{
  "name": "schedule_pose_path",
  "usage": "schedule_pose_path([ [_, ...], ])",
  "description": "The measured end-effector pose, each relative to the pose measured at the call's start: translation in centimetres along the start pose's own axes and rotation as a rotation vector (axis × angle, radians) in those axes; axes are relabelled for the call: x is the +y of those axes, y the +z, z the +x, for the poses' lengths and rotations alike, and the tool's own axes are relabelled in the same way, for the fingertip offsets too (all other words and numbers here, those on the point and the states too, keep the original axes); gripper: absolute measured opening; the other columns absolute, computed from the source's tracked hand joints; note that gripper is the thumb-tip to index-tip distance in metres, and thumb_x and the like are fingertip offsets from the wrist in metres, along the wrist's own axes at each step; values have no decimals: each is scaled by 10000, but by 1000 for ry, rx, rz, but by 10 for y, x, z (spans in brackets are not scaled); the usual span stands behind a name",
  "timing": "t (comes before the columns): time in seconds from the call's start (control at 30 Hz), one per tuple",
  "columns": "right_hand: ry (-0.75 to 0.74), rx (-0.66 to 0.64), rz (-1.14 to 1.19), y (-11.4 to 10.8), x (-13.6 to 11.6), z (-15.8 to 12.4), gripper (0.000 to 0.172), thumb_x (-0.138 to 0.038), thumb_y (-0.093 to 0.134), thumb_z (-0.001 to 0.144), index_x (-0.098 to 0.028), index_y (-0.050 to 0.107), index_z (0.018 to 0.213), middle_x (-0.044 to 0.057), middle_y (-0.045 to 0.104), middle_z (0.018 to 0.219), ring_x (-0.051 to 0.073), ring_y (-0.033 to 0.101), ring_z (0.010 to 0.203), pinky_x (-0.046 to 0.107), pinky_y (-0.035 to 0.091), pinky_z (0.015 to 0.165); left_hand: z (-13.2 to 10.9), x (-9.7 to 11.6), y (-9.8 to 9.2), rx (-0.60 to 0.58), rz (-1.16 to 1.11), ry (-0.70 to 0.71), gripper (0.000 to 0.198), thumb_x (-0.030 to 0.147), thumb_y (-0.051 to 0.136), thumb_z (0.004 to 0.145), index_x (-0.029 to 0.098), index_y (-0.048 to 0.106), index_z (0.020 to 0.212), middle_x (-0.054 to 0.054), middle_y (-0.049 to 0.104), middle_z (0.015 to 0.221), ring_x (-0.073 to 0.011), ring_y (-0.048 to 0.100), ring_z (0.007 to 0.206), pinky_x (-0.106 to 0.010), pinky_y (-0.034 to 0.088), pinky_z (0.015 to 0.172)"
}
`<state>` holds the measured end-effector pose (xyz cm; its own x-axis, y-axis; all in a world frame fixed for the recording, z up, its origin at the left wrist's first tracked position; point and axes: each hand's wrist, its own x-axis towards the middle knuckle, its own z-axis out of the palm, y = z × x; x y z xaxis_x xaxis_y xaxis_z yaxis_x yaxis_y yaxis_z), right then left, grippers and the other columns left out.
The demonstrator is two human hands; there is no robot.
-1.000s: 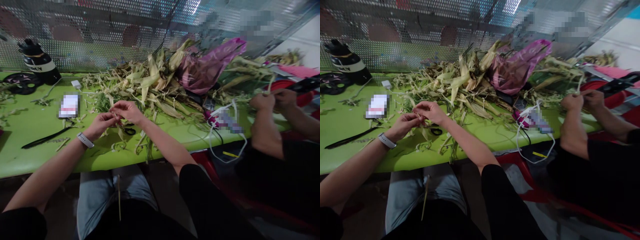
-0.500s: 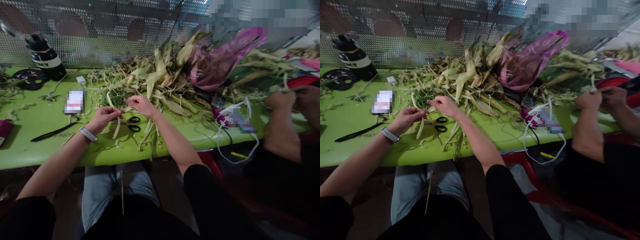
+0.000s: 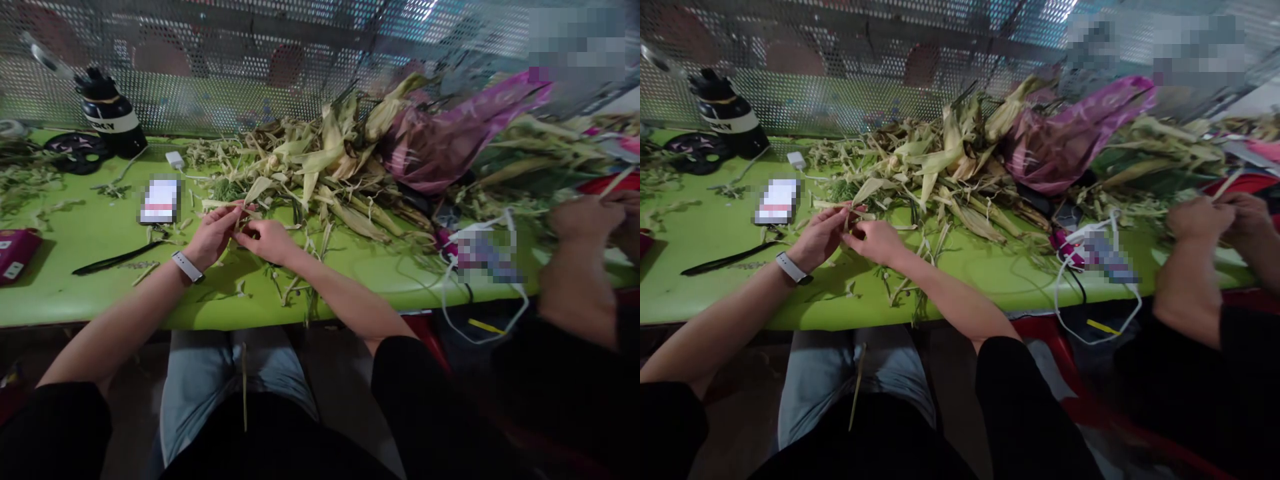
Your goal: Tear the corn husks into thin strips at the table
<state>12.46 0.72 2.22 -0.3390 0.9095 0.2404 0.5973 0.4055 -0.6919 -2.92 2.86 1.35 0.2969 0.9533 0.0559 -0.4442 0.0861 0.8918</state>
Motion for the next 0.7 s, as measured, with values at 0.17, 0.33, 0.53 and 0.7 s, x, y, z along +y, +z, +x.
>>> schedule_pose_path([
  [0.17,-6,-44,279,11,13,9,246,-366,604,840,-152,603,717,6,610,663,118,501,600,261,382,598,-4,-2,4,0,58,19,304,346,859,681,141,766,884,-85,754,994,-156,677,928,-236,518,836],
  [0.33,-12,-269,485,5,16,8,244,-379,642,808,-154,582,737,-22,582,652,96,491,561,238,405,561,-2,-3,1,24,83,30,289,346,866,667,132,780,842,-93,760,995,-159,682,921,-240,514,837],
  [0.53,-26,-365,518,3,17,8,266,-386,661,818,-153,579,719,-9,594,662,97,511,574,240,423,563,-3,-4,0,16,53,42,280,332,864,676,158,776,876,-75,770,929,-181,694,933,-294,515,903],
  [0.7,-20,-357,526,7,16,8,301,-413,679,811,-159,571,692,-10,592,643,88,515,553,235,435,539,-3,-3,-1,37,73,15,357,319,869,667,137,740,946,-87,757,981,-185,691,934,-305,515,898],
])
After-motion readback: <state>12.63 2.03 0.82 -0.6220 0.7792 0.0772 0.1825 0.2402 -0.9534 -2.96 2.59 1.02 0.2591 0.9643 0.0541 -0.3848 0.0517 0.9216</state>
